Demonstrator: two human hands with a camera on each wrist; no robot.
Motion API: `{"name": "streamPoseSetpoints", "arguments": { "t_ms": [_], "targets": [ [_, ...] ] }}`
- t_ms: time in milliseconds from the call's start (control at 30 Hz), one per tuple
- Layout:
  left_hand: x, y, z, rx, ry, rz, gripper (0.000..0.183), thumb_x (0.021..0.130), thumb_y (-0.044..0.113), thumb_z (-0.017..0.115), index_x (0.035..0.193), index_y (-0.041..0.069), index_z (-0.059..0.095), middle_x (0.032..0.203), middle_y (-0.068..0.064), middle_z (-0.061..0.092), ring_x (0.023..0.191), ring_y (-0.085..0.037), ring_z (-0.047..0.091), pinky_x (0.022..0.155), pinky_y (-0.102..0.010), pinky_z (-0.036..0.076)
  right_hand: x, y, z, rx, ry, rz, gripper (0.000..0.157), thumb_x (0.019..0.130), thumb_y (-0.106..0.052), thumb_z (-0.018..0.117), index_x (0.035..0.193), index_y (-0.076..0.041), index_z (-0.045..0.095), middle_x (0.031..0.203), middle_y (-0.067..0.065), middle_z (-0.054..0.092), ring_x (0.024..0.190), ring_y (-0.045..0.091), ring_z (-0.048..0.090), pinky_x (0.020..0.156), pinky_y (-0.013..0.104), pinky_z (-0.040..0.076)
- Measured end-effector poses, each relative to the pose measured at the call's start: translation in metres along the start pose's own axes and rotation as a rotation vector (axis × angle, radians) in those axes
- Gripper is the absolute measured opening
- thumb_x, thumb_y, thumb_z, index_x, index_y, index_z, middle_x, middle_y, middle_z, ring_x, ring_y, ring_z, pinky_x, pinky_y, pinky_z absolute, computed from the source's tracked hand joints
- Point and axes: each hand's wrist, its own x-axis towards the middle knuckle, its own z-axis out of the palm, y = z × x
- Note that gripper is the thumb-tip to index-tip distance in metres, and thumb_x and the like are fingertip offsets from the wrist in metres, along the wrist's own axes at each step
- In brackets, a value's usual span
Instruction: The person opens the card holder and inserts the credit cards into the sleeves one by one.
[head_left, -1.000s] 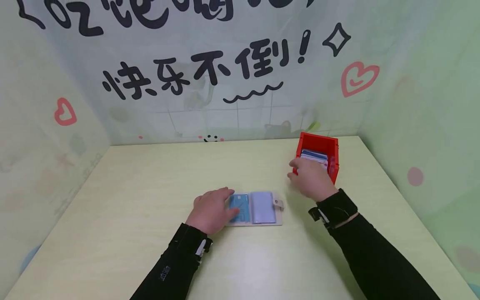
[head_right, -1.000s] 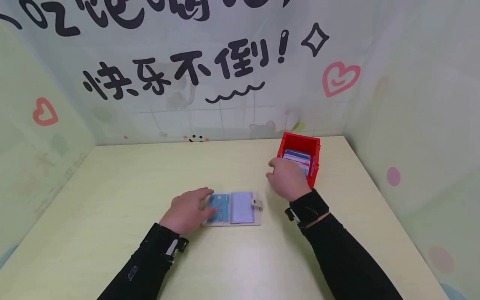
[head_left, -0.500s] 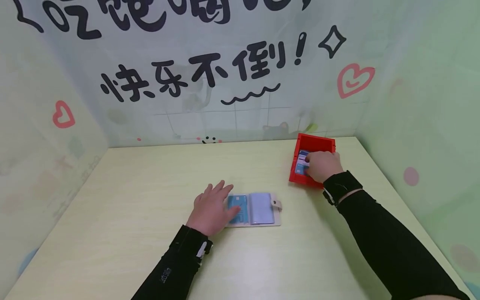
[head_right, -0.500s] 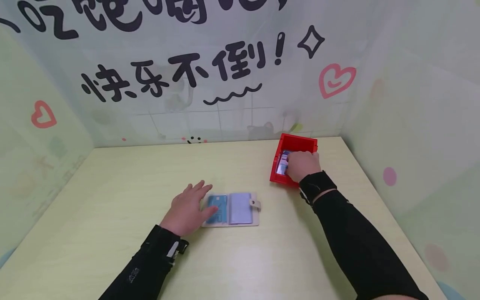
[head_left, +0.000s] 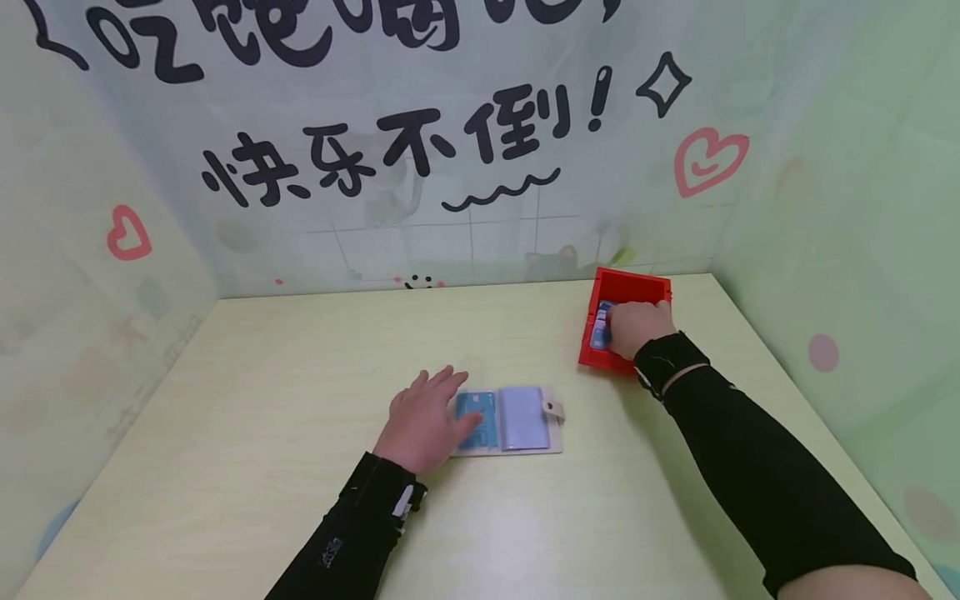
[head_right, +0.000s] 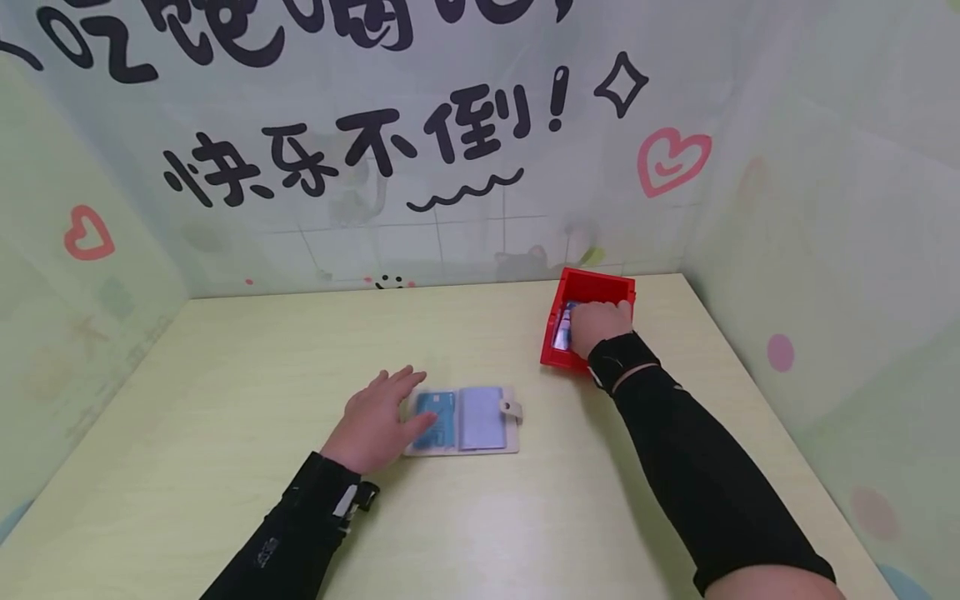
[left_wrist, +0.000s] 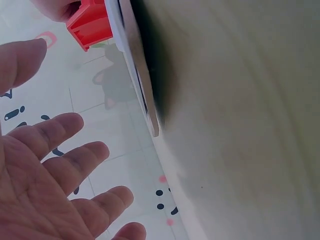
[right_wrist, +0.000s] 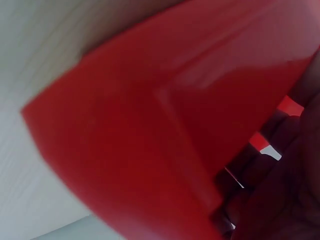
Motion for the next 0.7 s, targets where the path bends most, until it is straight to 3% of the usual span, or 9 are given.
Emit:
{"name": "streamPoseSetpoints", "arguments": {
  "t_ms": [400, 700],
  "targets": [
    [-0.002, 0.0022, 0.0, -0.075, -0.01, 0.014, 0.065, 0.1, 0.041, 0.07, 0.156, 0.014, 0.052, 0.162, -0.01, 0.051, 0.156, -0.048, 0.032, 0.123, -0.067, 0.028, 0.0053, -0.0012, 0.0013, 0.001, -0.008, 0.021, 0.044, 0.083, -0.015, 0.086, 0.121, 0.0, 0.07, 0.108, 0.018, 0.076, 0.099, 0.037, 0.064, 0.109, 0.066, 0.042],
    [-0.0017, 0.0015, 0.0016, -0.094, -0.009, 0.012, 0.064, 0.1, 0.04, 0.071, 0.155, 0.015, 0.052, 0.159, -0.007, 0.054, 0.156, -0.047, 0.033, 0.123, -0.066, 0.027, 0.0045, -0.001, 0.0023, 0.031, -0.005, 0.031, 0.034, 0.088, -0.013, 0.081, 0.117, 0.002, 0.07, 0.108, 0.02, 0.076, 0.101, 0.037, 0.063, 0.113, 0.068, 0.039]
  ]
}}
